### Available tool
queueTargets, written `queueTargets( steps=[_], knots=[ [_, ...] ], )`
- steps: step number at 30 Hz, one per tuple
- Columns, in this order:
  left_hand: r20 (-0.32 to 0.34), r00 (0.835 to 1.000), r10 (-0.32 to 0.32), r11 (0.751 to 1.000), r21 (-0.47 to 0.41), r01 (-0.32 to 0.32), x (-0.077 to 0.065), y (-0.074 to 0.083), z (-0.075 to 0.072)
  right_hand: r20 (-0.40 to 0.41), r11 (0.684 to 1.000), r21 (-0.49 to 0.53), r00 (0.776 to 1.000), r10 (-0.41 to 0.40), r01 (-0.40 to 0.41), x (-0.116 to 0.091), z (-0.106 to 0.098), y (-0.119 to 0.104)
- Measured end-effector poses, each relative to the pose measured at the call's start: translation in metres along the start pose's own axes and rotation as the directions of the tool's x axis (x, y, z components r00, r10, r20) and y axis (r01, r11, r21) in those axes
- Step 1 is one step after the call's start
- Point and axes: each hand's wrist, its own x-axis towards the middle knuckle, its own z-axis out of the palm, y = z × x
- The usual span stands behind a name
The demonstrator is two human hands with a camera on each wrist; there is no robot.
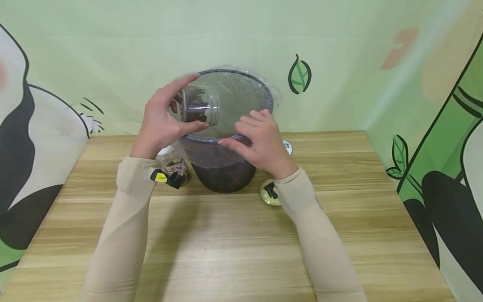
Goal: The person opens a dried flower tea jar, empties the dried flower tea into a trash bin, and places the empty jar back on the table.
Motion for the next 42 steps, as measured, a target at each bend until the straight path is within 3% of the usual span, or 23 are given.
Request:
queueTargets(
  steps=[25,33,42],
  knots=[
    [0.018,0.999,0.027,1.000,0.008,-0.027,0.0000,-0.0001,-0.0001,-0.018,1.000,0.008,1.000,-0.003,0.003,-0.0007,0.0011,0.0007],
    [-0.002,0.997,-0.072,0.997,-0.020,0.072,-0.0024,0.0042,-0.0002,-0.017,1.000,0.003,1.000,-0.001,0.001,-0.0002,0.0010,0.0005],
    [-0.002,0.998,-0.067,0.997,-0.022,0.067,-0.0028,0.0039,0.0006,-0.012,1.000,0.011,1.000,0.003,-0.003,-0.0005,0.0004,-0.0001]
  ],
)
